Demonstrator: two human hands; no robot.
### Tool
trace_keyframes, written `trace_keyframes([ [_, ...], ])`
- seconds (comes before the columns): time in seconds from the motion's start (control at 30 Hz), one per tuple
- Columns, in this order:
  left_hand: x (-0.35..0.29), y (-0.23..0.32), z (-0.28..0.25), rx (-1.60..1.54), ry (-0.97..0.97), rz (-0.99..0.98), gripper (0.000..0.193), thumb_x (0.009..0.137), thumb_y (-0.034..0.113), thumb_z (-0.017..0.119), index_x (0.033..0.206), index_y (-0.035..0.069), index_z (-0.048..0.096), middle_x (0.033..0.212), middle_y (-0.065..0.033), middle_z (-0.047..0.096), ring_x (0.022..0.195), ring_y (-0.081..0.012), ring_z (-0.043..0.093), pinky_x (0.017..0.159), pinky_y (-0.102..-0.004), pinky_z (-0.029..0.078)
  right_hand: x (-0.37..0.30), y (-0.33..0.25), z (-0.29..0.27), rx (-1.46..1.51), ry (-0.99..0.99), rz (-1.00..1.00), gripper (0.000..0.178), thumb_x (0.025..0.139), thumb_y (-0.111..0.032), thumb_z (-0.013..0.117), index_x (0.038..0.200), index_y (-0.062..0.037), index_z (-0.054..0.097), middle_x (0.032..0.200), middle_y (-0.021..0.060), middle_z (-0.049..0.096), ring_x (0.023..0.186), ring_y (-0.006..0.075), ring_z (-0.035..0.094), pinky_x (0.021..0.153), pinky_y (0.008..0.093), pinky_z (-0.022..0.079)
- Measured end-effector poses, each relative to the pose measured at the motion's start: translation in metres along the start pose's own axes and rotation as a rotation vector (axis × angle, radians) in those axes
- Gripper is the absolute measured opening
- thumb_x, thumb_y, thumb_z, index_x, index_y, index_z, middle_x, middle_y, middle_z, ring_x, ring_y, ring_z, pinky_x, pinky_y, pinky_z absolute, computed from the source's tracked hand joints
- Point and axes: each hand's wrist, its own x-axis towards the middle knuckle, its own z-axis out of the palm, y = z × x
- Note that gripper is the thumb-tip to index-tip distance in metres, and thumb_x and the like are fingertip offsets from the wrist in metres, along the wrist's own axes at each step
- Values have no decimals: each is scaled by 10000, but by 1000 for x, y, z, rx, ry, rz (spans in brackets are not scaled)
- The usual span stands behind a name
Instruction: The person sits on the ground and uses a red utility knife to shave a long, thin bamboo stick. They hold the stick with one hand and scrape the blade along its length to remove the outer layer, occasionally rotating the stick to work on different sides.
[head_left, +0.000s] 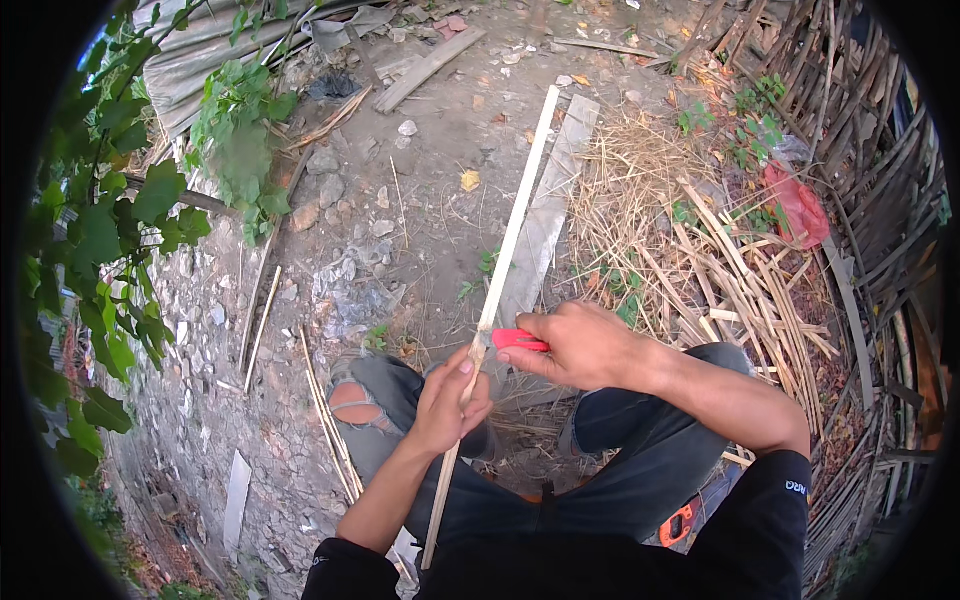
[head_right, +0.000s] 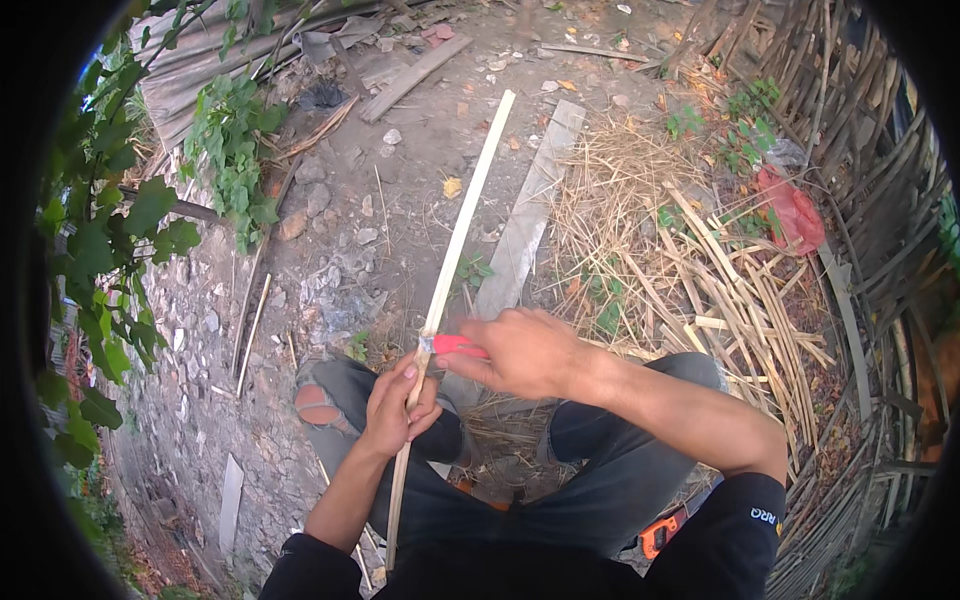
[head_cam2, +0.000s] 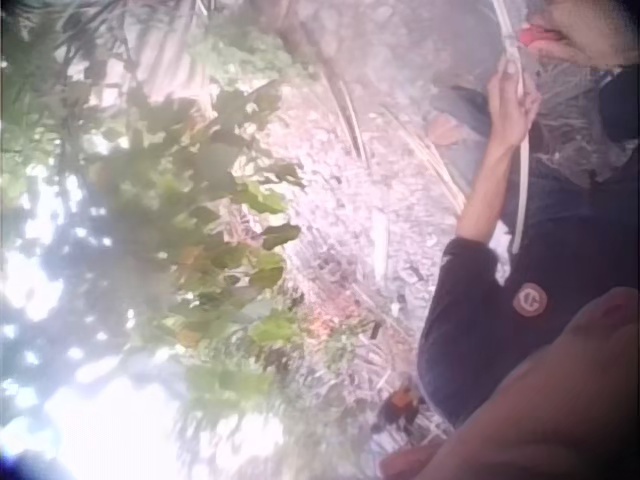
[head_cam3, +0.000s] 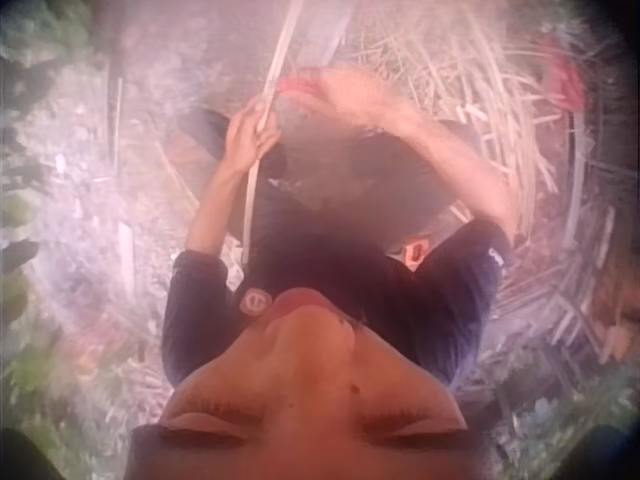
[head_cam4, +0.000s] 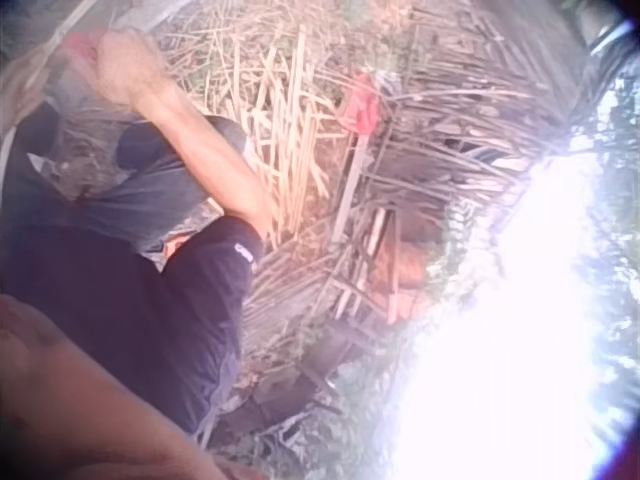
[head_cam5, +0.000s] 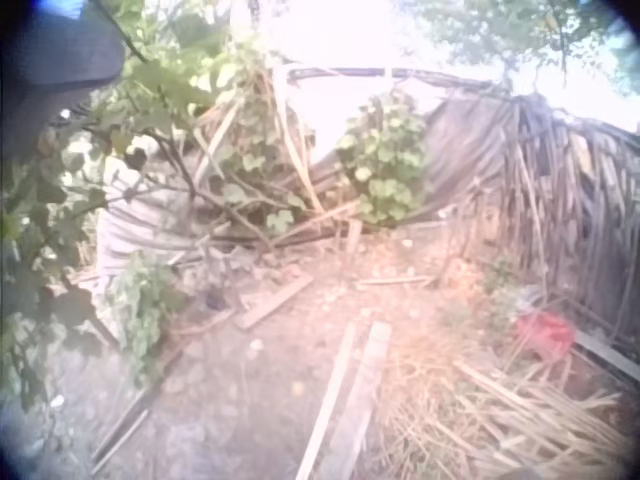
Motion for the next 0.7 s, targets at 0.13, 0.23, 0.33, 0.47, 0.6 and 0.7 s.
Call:
trace_keyframes([
  [0.13,-3,1,-3,-56,55,-34,517,1146,305,333,1626,113,306,606,27,322,432,-64,231,420,-231,257,5,-1,19,15,-3,7,572,1031,-573,542,1015,-32,726,705,233,679,722,452,697,703,545,561],
  [0.23,-2,2,-5,-50,78,-37,522,1143,317,342,1624,116,303,609,34,313,440,-64,209,427,-231,252,13,6,12,-33,-28,12,594,1028,-596,530,994,-35,724,669,220,670,714,449,699,682,539,557],
  [0.33,5,7,0,-20,92,-21,522,1141,319,345,1619,112,310,613,39,306,447,-62,204,432,-234,250,16,9,15,-126,103,0,603,1021,-616,525,972,-48,721,625,206,652,674,447,690,651,539,549],
  [0.47,11,9,-1,5,81,-8,522,1142,320,341,1619,110,310,618,42,299,449,-63,207,438,-238,253,16,-2,-5,-139,-23,132,566,1022,-591,530,1083,-68,735,768,232,720,819,444,726,777,541,551],
  [0.6,13,12,2,19,56,-19,523,1145,329,339,1618,106,316,628,43,300,461,-60,211,448,-235,256,20,11,-2,-170,76,160,567,1025,-589,527,1058,-63,738,766,231,719,819,444,727,758,538,554],
  [0.7,7,11,4,15,7,-58,514,1148,313,346,1618,106,322,639,48,295,487,-55,221,459,-227,256,30,39,-14,-73,288,273,598,1037,-593,508,1010,-42,737,752,233,708,809,449,723,739,527,553],
])
